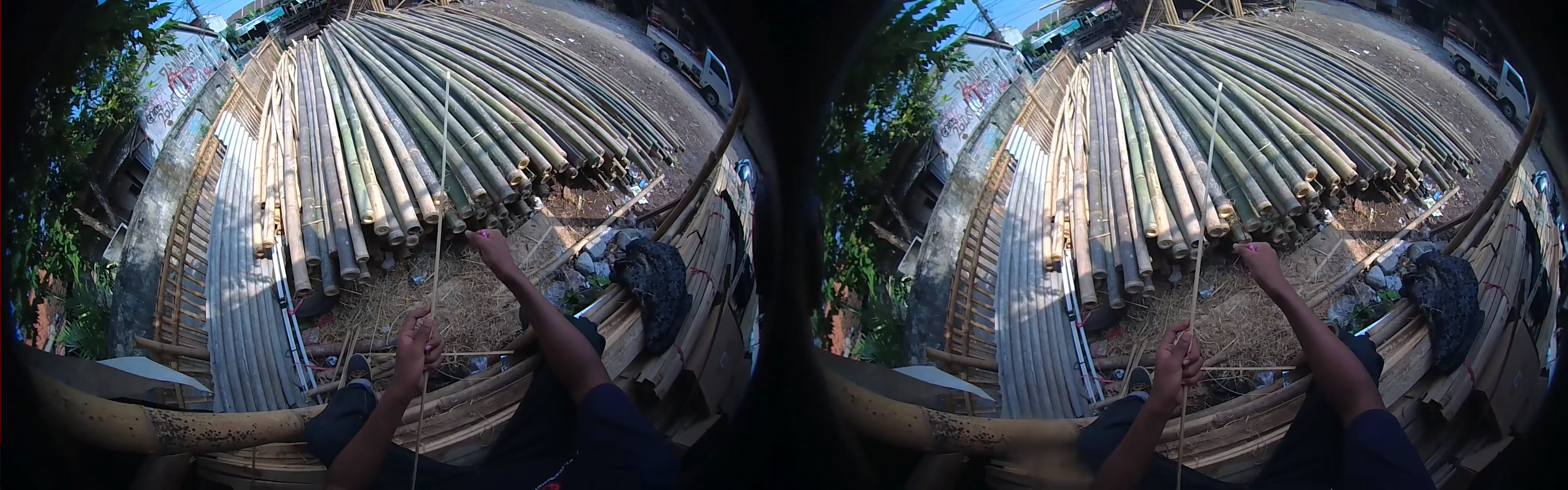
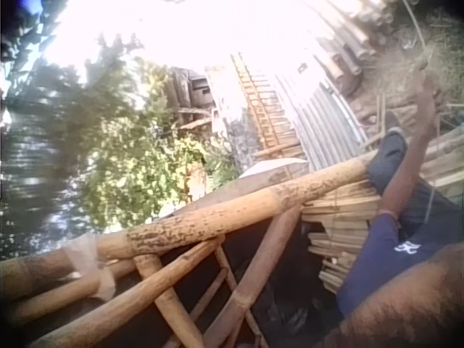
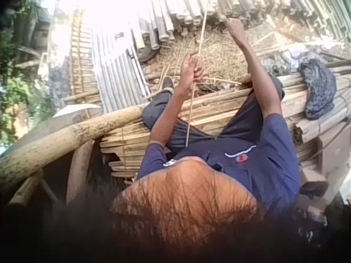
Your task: The person whittles a thin bamboo strip with a knife, repeatedly scraping the blade along its length while rotating the strip. They occasionally pull away loose fibers by hand while seated above a large pile of bamboo poles.
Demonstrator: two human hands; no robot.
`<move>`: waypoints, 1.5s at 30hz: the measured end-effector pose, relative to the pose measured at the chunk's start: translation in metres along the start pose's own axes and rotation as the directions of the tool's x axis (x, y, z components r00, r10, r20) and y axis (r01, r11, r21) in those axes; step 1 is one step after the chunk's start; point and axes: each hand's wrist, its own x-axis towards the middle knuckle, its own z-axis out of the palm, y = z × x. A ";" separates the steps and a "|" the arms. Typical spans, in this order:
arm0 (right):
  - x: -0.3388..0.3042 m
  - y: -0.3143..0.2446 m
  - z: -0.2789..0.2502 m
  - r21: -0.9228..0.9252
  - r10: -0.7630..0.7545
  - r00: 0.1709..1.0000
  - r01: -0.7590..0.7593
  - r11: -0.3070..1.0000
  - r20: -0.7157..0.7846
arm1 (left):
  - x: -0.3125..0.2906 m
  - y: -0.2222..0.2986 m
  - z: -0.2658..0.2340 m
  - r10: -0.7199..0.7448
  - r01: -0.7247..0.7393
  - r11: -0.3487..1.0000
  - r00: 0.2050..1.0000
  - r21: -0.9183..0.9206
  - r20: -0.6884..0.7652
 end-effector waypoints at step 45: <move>0.032 -0.013 -0.111 0.756 0.145 0.973 0.043 0.653 -0.180 | -0.063 -0.007 -0.019 -0.549 0.474 0.826 0.798 0.304 0.248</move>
